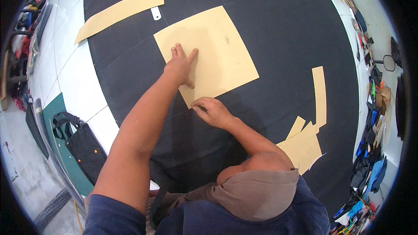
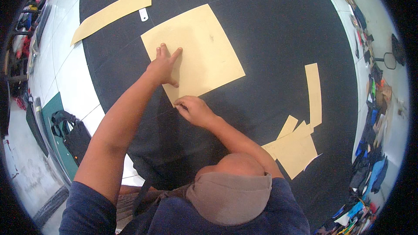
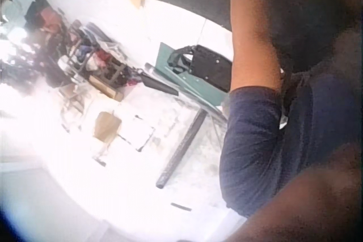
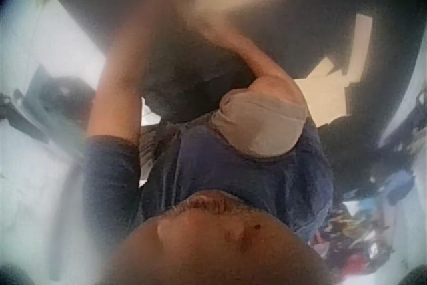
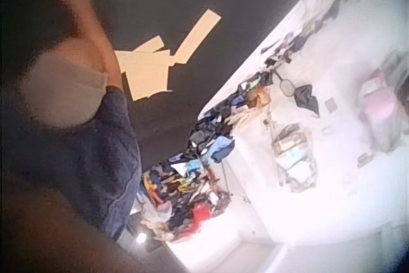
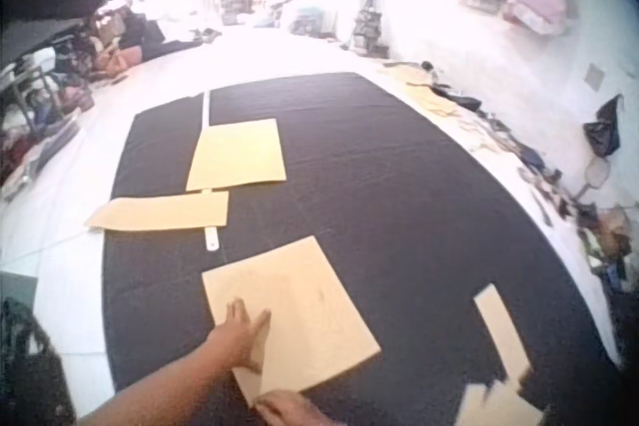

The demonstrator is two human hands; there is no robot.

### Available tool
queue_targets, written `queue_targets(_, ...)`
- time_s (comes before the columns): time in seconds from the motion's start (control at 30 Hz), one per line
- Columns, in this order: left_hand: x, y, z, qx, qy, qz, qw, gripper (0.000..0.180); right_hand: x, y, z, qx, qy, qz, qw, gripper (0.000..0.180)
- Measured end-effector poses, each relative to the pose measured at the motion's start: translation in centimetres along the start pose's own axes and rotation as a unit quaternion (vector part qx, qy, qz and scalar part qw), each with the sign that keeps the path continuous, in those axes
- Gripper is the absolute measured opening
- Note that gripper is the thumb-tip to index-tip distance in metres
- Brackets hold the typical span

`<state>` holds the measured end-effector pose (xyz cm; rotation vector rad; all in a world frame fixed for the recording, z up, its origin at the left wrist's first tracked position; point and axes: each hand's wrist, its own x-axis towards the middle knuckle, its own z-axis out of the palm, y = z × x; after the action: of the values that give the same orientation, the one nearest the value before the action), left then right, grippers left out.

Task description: The person sits on the floor and uses a pencil to mark lines on a square piece of cardboard placed on a black mat. The person repeatedly repositions the cardboard and draws lines on it.

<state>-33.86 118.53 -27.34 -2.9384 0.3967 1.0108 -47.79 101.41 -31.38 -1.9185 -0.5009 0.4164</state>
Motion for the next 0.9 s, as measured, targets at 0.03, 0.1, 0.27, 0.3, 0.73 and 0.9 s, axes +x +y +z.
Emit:
queue_targets(0.03, -0.1, 0.1, -0.3, 0.013, -0.013, -0.004, 1.000, 0.149, 0.0, 0.2, 0.1, -0.004, 0.000, -0.003, 1.000, 0.017)
queue_targets(0.1, -0.2, 0.0, -0.2, 0.019, -0.013, -0.010, 1.000, 0.149, -0.2, 0.4, 0.5, -0.012, -0.003, -0.003, 1.000, 0.016)
queue_targets(0.27, 0.0, 0.1, -0.4, 0.028, -0.016, -0.009, 0.999, 0.148, 0.1, 0.4, 0.5, -0.030, -0.004, 0.004, 1.000, 0.015)
queue_targets(0.3, 0.1, 0.1, -0.3, 0.027, -0.015, -0.008, 0.999, 0.148, 0.0, 0.4, 0.5, -0.035, 0.000, -0.008, 0.999, 0.015)
queue_targets(0.73, 0.2, 0.3, -0.3, 0.017, -0.015, -0.011, 1.000, 0.152, -1.8, 1.8, -5.2, -0.161, 0.109, 0.029, 0.980, 0.016)
queue_targets(0.9, 0.1, 0.1, -0.3, 0.017, -0.011, -0.013, 1.000, 0.152, -2.2, 1.7, -5.8, -0.171, 0.113, 0.073, 0.976, 0.014)
